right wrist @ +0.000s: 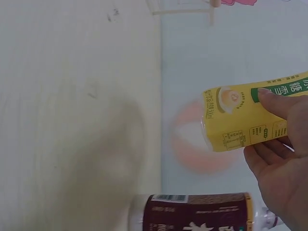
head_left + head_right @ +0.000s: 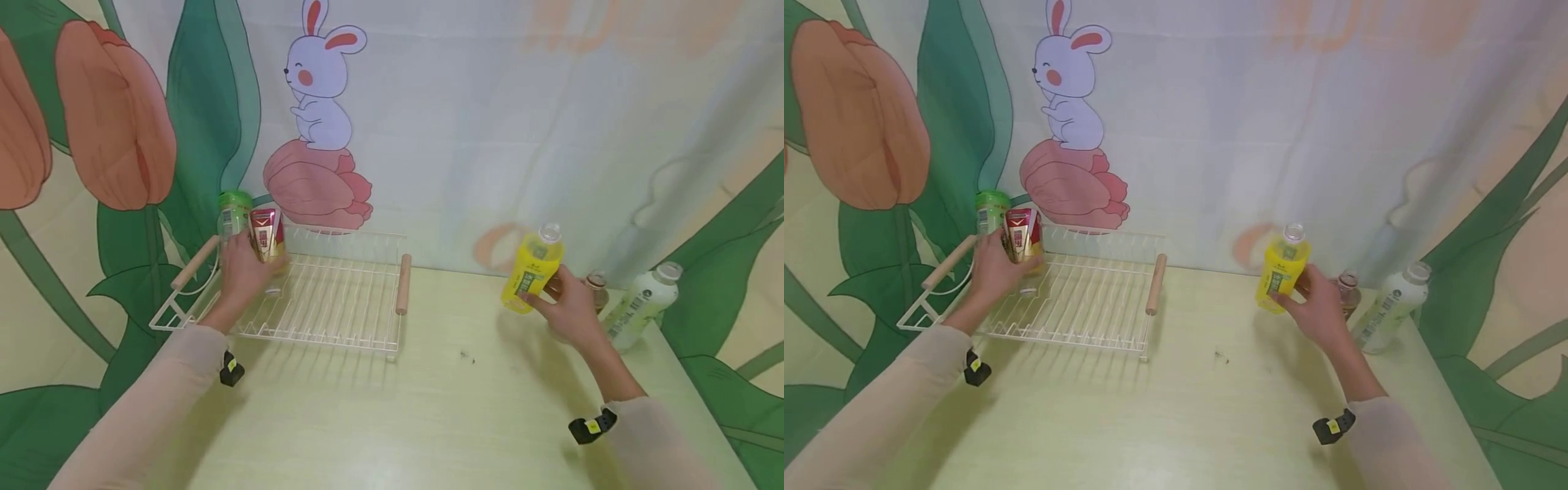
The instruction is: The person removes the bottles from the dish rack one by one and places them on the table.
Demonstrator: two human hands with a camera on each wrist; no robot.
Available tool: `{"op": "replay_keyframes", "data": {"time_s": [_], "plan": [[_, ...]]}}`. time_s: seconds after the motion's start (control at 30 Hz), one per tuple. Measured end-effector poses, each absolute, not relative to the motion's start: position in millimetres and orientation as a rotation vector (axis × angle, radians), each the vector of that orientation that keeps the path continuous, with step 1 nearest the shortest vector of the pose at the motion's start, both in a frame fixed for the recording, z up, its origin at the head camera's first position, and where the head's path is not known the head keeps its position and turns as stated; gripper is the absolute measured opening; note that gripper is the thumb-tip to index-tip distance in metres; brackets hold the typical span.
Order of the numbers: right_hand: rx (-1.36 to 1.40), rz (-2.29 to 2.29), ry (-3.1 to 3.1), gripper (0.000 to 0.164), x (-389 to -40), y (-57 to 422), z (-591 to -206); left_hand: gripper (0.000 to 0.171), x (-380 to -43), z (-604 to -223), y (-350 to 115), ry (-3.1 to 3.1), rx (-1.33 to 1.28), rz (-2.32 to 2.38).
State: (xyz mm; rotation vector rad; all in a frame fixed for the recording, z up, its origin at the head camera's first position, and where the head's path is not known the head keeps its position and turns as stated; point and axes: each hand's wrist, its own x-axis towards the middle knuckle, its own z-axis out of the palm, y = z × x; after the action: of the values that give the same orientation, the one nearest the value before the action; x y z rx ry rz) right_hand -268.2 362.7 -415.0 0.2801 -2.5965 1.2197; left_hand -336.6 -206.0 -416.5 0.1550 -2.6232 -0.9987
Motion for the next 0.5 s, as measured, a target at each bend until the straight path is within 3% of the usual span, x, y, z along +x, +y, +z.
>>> {"op": "replay_keyframes", "data": {"time_s": [0.3,0.5], "plan": [[0.211,1.246,-2.615,0.062,-273,372,-441,0.102,-341,-418,-201,-2.739,0.218,-0.869],[0.173,1.257,-2.624,0.062,-274,376,-453,0.095,-346,-416,-198,-2.769,0.186,-0.805]]}}
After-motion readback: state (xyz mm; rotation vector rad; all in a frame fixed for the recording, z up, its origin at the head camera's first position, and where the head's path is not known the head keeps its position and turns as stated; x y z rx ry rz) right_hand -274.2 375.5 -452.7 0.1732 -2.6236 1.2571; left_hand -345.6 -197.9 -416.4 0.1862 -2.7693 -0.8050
